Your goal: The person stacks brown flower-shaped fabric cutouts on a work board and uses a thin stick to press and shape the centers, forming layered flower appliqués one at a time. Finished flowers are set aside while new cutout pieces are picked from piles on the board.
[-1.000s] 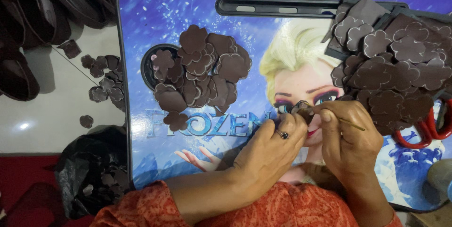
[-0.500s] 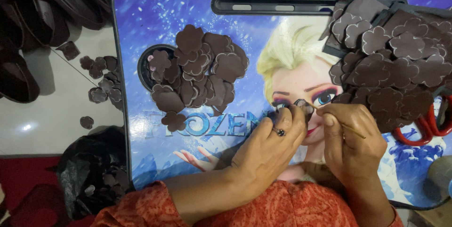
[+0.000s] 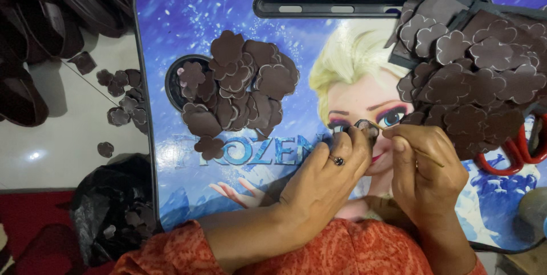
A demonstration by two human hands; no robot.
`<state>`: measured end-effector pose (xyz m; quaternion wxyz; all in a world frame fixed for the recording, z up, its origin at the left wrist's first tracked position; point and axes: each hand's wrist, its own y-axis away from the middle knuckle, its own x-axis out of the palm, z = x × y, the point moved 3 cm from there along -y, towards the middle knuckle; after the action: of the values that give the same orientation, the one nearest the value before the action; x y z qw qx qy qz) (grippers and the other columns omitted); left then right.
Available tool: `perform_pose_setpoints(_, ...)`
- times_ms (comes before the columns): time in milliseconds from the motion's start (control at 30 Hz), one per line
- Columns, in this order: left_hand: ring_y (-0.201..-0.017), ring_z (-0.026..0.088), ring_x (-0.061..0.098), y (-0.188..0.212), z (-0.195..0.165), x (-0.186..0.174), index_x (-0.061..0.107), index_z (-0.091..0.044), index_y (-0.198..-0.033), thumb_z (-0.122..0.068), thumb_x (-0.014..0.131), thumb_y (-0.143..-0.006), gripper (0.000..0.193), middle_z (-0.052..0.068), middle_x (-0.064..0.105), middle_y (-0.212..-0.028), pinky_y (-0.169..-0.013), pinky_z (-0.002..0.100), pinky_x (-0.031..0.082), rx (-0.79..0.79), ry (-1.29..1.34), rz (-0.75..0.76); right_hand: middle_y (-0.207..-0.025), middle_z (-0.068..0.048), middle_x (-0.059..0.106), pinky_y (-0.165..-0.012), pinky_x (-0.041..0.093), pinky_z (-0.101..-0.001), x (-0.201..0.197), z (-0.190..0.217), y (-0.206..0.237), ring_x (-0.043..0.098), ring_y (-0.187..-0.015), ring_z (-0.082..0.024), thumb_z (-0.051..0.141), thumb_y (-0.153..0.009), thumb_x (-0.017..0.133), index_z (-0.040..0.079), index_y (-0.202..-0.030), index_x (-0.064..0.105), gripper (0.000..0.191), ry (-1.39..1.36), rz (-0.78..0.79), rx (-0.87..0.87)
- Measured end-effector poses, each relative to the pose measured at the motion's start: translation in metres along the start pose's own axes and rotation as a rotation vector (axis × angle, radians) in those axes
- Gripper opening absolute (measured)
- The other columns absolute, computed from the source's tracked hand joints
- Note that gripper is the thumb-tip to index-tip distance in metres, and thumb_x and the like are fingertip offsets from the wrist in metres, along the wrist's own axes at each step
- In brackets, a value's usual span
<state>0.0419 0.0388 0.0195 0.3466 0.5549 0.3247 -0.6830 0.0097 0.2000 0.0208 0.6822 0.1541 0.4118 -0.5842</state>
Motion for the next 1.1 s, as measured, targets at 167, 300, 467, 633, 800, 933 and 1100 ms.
perform_pose_setpoints(167, -0.121, 0.021, 0.05, -0.001, 0.0, -0.001, 0.051, -0.005, -0.148, -0.034, 0.05, -0.096, 0.06, 0.011, 0.053, -0.138, -0.093, 0.029, 0.041, -0.016, 0.011, -0.005, -0.097, -0.01, 0.071, -0.079, 0.051, -0.0294, -0.002, 0.001, 0.0, 0.067, -0.085, -0.022, -0.003, -0.109, 0.064, -0.001, -0.102, 0.066, 0.007, -0.006, -0.006, 0.027)
perform_pose_setpoints(300, -0.121, 0.021, 0.05, 0.0, 0.0, 0.001, 0.05, -0.005, -0.147, -0.035, 0.05, -0.094, 0.06, 0.01, 0.053, -0.138, -0.093, 0.03, 0.042, -0.004, 0.014, -0.007, -0.096, -0.01, 0.071, -0.076, 0.051, -0.0296, -0.001, 0.001, 0.0, 0.068, -0.084, -0.023, -0.004, -0.107, 0.065, 0.0, -0.103, 0.066, 0.006, 0.001, 0.012, 0.013)
perform_pose_setpoints(467, -0.119, 0.021, 0.05, 0.0, -0.001, 0.002, 0.05, -0.005, -0.15, -0.034, 0.05, -0.095, 0.062, 0.008, 0.052, -0.139, -0.095, 0.03, 0.042, -0.024, 0.036, -0.029, -0.099, -0.011, 0.071, -0.078, 0.052, -0.0297, -0.002, -0.004, 0.003, 0.067, -0.085, -0.024, -0.004, -0.109, 0.065, -0.002, -0.103, 0.066, 0.006, 0.017, 0.001, 0.02)
perform_pose_setpoints(633, -0.117, 0.021, 0.05, 0.0, 0.0, 0.005, 0.051, -0.006, -0.151, -0.032, 0.051, -0.096, 0.061, 0.008, 0.053, -0.138, -0.093, 0.031, 0.042, -0.041, 0.125, -0.052, -0.098, -0.012, 0.07, -0.078, 0.051, -0.03, -0.005, -0.009, 0.009, 0.066, -0.084, -0.024, -0.004, -0.109, 0.065, -0.001, -0.102, 0.066, 0.008, 0.048, -0.003, 0.021)
perform_pose_setpoints(800, -0.112, 0.019, 0.053, -0.002, 0.006, 0.006, 0.058, -0.007, -0.145, -0.03, 0.053, -0.094, 0.056, 0.006, 0.057, -0.13, -0.091, 0.031, 0.043, -0.07, 0.253, -0.112, -0.096, -0.011, 0.069, -0.077, 0.05, -0.0301, -0.007, -0.01, 0.01, 0.065, -0.082, -0.024, -0.004, -0.107, 0.065, -0.001, -0.099, 0.066, 0.009, 0.03, -0.002, 0.028)
perform_pose_setpoints(933, -0.104, 0.019, 0.056, -0.01, 0.013, 0.014, 0.065, -0.006, -0.132, -0.023, 0.058, -0.095, 0.042, 0.003, 0.06, -0.115, -0.084, 0.031, 0.046, -0.069, 0.431, -0.138, -0.095, -0.011, 0.069, -0.078, 0.051, -0.0303, -0.006, -0.006, 0.008, 0.066, -0.082, -0.024, -0.005, -0.107, 0.066, -0.001, -0.098, 0.066, 0.01, 0.013, 0.009, 0.002)
perform_pose_setpoints(1100, -0.106, 0.021, 0.059, -0.013, 0.021, 0.02, 0.068, -0.01, -0.125, -0.021, 0.061, -0.092, 0.036, 0.002, 0.061, -0.111, -0.084, 0.033, 0.048, -0.09, 0.578, -0.257, -0.094, -0.011, 0.069, -0.077, 0.051, -0.034, -0.003, 0.0, 0.001, 0.066, -0.083, -0.027, -0.007, -0.102, 0.065, -0.001, -0.09, 0.056, 0.016, -0.039, -0.006, -0.073)
